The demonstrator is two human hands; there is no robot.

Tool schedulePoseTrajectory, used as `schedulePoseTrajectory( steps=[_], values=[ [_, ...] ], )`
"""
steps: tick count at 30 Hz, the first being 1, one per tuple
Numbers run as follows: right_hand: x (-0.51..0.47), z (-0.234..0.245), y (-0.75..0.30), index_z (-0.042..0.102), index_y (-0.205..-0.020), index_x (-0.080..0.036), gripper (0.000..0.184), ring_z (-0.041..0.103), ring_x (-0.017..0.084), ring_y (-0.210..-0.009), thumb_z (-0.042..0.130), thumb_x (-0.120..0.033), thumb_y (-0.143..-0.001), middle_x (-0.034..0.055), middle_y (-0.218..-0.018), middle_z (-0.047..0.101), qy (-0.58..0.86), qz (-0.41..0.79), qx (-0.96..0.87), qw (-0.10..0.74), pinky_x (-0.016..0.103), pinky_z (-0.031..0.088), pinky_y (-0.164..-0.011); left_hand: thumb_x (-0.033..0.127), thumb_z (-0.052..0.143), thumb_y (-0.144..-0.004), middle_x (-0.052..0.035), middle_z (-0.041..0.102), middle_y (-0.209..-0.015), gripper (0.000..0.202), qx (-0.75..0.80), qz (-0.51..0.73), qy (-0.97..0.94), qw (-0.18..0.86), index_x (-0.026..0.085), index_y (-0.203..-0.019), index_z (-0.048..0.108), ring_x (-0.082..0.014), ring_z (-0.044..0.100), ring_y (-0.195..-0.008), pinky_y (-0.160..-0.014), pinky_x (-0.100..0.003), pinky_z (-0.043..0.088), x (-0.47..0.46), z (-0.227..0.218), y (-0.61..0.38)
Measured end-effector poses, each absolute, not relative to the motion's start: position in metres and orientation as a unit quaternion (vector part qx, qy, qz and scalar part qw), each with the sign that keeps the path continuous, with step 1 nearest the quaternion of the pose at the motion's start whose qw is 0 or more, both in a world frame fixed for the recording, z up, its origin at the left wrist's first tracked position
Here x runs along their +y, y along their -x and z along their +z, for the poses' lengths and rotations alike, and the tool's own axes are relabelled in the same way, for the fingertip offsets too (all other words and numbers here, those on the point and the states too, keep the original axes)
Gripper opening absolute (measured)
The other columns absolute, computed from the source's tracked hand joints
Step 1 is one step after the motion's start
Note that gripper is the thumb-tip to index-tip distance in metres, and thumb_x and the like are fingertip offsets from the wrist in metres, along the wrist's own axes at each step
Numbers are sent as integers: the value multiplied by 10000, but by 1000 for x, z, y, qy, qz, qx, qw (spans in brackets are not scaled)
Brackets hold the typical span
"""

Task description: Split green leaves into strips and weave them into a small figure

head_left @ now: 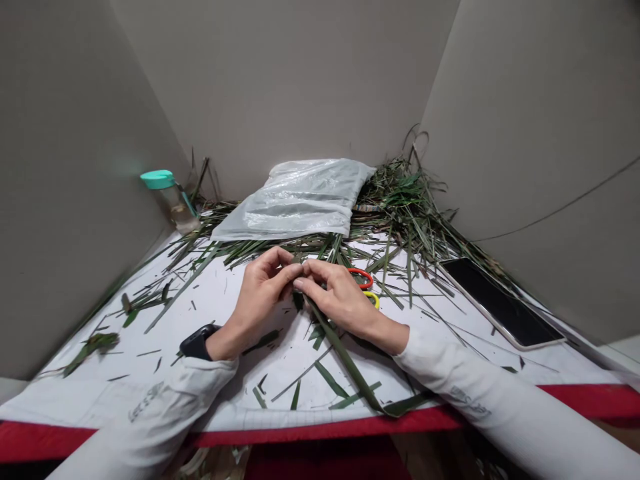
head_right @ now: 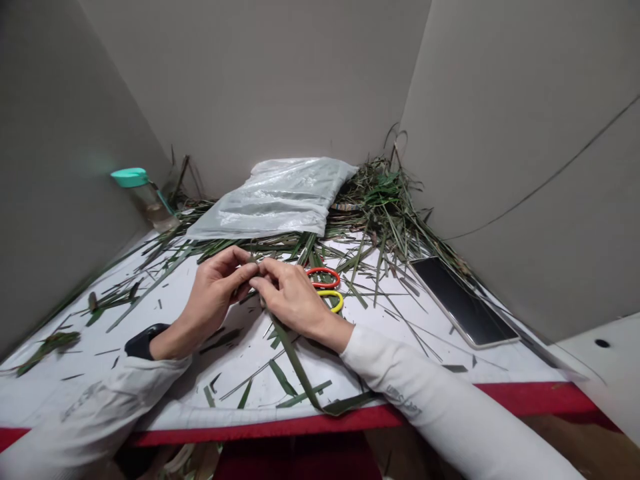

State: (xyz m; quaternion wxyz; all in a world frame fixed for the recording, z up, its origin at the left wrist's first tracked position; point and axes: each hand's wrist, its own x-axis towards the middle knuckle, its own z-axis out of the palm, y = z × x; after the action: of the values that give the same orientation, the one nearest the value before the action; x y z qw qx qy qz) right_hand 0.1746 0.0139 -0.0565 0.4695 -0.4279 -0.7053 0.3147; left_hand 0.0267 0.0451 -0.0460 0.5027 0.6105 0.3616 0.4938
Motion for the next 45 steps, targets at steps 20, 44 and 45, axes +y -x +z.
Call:
schedulePoseTrajectory(
  steps=[20, 44, 45],
  values=[
    [12, -54, -177, 507, -720, -187, 179, 455, 121, -678, 545, -230, -890, -40, -682, 502, 387, 330, -720, 473, 253, 335, -657, 289, 784, -724, 78, 492, -557, 243, 342, 512, -575, 539, 171, -710, 572, -34, 357, -407, -385, -167, 246, 43, -45, -28],
    [20, -22, -203, 603, -925, -183, 37, 625, 142, -767, 567, -192, -921, 2, -831, 645, 380, 451, -687, 424, 260, 479, -699, 217, 736, -802, 51, 531, -604, 95, 355, 577, -494, 545, 167, -794, 655, -29, 439, -429, -389, -139, 284, 35, -12, -14],
    [20, -18, -204, 613, -955, -189, 61, 633, 151, -809, 560, -178, -929, 13, -879, 669, 386, 396, -721, 418, 272, 483, -734, 209, 732, -807, 53, 533, -604, 84, 353, 587, -492, 537, 171, -804, 656, -30, 445, -431, -392, -138, 293, 35, -11, -13]
  ],
)
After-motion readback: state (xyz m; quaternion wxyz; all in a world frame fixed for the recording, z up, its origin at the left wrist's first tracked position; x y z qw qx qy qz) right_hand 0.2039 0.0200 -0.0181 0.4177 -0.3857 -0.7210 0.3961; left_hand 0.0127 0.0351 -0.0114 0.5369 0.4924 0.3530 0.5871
